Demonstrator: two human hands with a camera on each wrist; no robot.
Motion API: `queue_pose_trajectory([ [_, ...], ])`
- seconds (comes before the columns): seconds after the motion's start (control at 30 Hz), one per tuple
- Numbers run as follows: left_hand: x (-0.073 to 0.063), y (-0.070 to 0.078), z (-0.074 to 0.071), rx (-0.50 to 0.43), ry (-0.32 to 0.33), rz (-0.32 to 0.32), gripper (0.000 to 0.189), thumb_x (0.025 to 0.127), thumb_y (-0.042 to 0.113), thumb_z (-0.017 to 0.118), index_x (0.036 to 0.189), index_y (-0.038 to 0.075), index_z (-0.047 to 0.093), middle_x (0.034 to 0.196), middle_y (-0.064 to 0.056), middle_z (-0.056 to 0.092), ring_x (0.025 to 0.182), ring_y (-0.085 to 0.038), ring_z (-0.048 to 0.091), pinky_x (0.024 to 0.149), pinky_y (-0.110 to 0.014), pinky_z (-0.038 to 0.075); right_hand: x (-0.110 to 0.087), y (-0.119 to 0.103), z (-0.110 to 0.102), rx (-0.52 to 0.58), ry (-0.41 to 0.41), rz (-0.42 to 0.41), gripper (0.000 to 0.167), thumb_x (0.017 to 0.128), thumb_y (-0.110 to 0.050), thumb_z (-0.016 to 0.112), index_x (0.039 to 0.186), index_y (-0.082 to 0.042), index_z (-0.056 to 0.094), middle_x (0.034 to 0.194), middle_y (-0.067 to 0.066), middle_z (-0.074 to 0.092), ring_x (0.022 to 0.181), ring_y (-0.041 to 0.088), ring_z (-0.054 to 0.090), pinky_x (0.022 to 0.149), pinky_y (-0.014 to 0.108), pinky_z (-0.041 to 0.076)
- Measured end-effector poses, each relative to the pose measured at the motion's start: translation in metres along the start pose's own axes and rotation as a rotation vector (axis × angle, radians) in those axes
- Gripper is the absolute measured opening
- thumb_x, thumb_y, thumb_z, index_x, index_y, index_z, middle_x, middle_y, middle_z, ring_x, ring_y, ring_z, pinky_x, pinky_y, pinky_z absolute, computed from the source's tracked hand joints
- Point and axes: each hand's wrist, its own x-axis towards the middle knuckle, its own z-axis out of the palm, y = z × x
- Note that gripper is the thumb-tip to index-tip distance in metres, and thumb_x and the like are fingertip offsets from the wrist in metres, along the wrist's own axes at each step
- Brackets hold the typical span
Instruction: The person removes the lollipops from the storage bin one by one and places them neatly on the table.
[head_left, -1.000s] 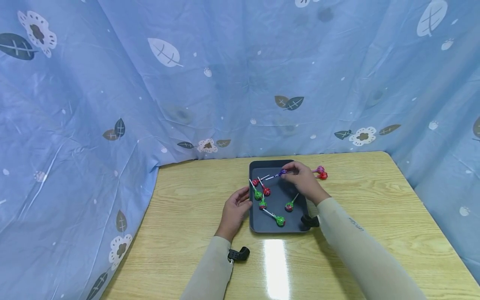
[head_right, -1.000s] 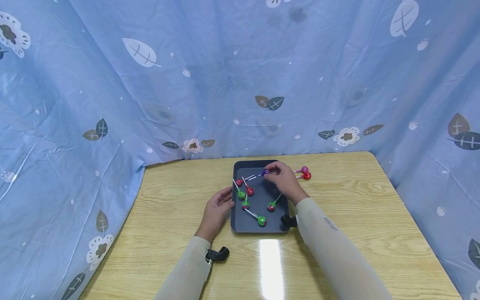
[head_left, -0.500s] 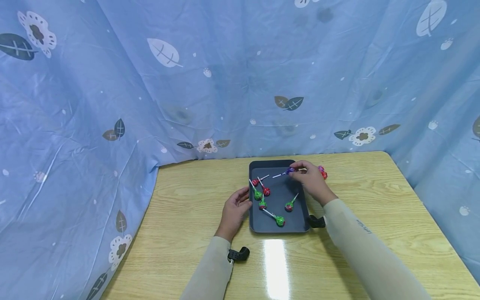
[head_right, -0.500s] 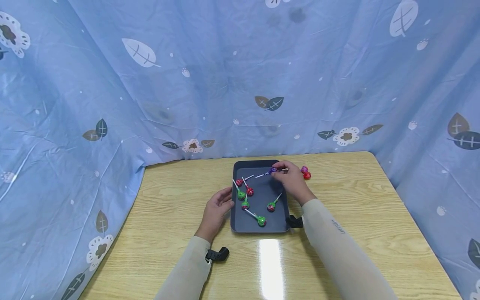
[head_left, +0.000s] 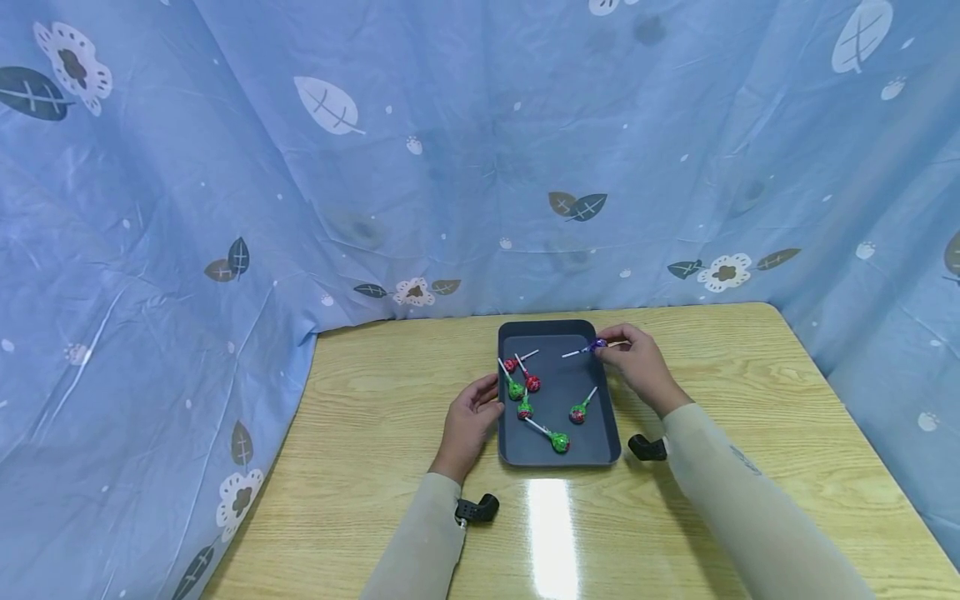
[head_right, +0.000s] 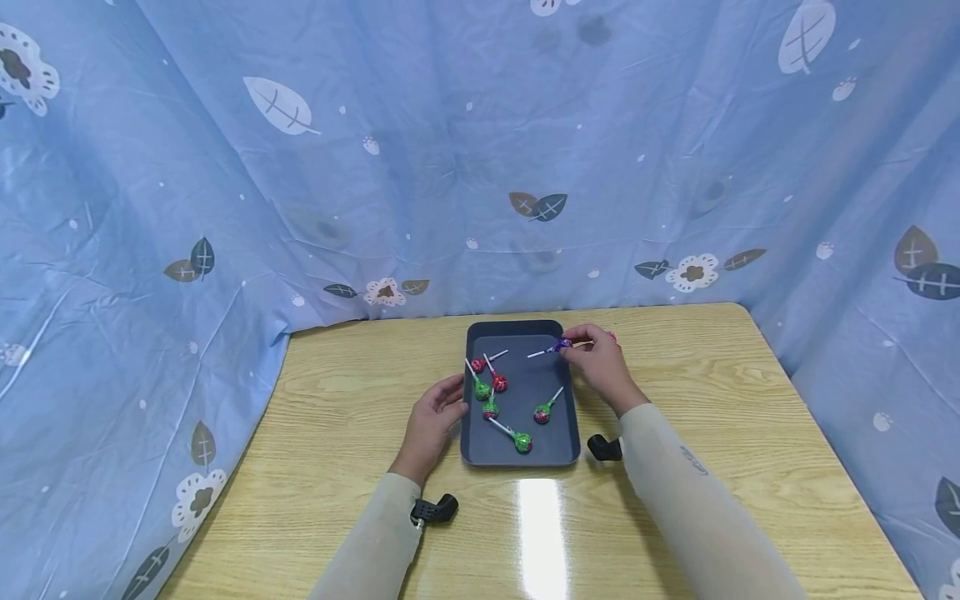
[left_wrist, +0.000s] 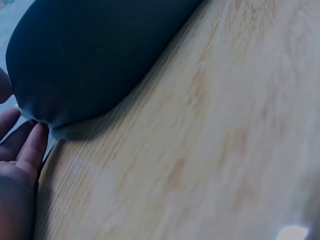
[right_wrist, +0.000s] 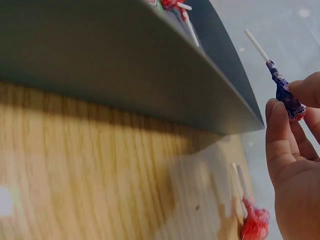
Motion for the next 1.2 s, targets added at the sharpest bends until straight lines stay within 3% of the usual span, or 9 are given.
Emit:
queue_pose_trajectory([
  [0.2,0.000,0.000,0.000,0.002,-0.005,0.017,0.051,0.102,-0.001,0.068,0.152,-0.001,0.059,0.147,-0.017,0.064,0.135,-0.032,0.062,0.107,-0.032,0.055,-0.007,0.005,-0.009,0.034,-0.002,0.011,0.037,0.104,-0.005,0.069,0.136,0.012,0.061,0.130,0.028,0.062,0.102,0.019,0.066,0.093,0.032,0.062],
  [0.7,0.000,0.000,0.000,0.022,-0.002,-0.001,0.051,0.102,0.000,0.069,0.152,0.003,0.060,0.147,-0.014,0.065,0.135,-0.029,0.062,0.107,-0.032,0.054,-0.015,0.012,-0.036,-0.015,0.026,0.054,0.042,0.107,-0.014,0.069,0.140,0.009,0.059,0.132,0.024,0.060,0.105,0.015,0.063,0.093,0.032,0.061],
  [1.0,0.000,0.000,0.001,0.024,0.001,0.003,0.052,0.103,0.000,0.068,0.153,0.002,0.059,0.148,-0.014,0.064,0.136,-0.030,0.062,0.108,-0.032,0.054,-0.018,0.017,-0.051,-0.017,0.022,0.058,0.044,0.109,-0.018,0.069,0.143,0.008,0.058,0.146,0.024,0.060,0.115,0.016,0.061,0.093,0.023,0.059],
  [1.2,0.000,0.000,0.001,0.020,0.002,-0.005,0.052,0.102,-0.002,0.068,0.153,0.002,0.059,0.147,-0.014,0.064,0.136,-0.029,0.061,0.107,-0.031,0.054,-0.020,0.025,-0.054,-0.046,0.042,0.077,0.042,0.108,-0.016,0.070,0.139,0.009,0.059,0.141,0.025,0.056,0.111,0.015,0.061,0.089,0.019,0.058],
])
